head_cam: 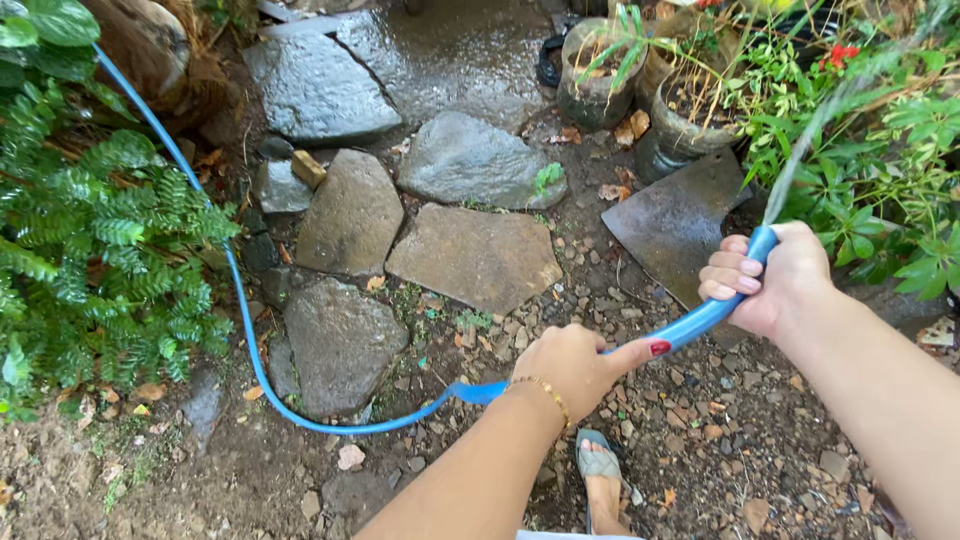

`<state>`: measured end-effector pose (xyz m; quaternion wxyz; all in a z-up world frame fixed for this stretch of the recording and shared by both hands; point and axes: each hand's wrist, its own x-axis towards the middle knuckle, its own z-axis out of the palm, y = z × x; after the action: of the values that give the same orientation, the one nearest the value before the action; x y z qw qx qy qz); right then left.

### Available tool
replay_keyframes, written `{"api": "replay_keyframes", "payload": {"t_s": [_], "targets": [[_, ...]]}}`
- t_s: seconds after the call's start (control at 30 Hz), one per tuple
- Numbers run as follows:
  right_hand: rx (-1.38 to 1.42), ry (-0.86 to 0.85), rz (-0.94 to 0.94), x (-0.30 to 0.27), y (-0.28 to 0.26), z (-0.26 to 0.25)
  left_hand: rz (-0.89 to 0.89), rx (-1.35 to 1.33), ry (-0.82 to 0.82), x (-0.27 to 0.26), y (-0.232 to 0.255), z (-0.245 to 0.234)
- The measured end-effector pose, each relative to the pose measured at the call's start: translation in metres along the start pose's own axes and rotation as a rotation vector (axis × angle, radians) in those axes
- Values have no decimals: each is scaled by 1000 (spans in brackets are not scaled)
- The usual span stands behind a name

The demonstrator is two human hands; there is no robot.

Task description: The person waters various potted plants and the surrounding ground in an outdoor area using a hose.

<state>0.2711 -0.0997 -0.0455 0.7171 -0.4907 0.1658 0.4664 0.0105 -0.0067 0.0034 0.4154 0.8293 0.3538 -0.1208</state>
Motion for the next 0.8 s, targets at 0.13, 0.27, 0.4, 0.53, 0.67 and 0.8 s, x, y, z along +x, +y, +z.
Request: {"api": "replay_keyframes", "payload": {"t_s": [0.13,0.27,0.4,0.53,0.67,0.8], "targets": [[25,19,-119,-4,-2,26,5,-10,73,3,7,-14],[-134,-246,-143,-8,-16,53,-9,-18,15,4,7,-33],[-59,-123,-278,-8,-26,79,5,-23,88,15,13,-38],[3,-134,-335,-8,-35,77,63,-5,81,23,13,-39],[117,50,-318,-3,-43,66,56,4,68,37,26,-42],[142,57,-345,-10,-48,46,66,-30,-16,39,34,-34]]}}
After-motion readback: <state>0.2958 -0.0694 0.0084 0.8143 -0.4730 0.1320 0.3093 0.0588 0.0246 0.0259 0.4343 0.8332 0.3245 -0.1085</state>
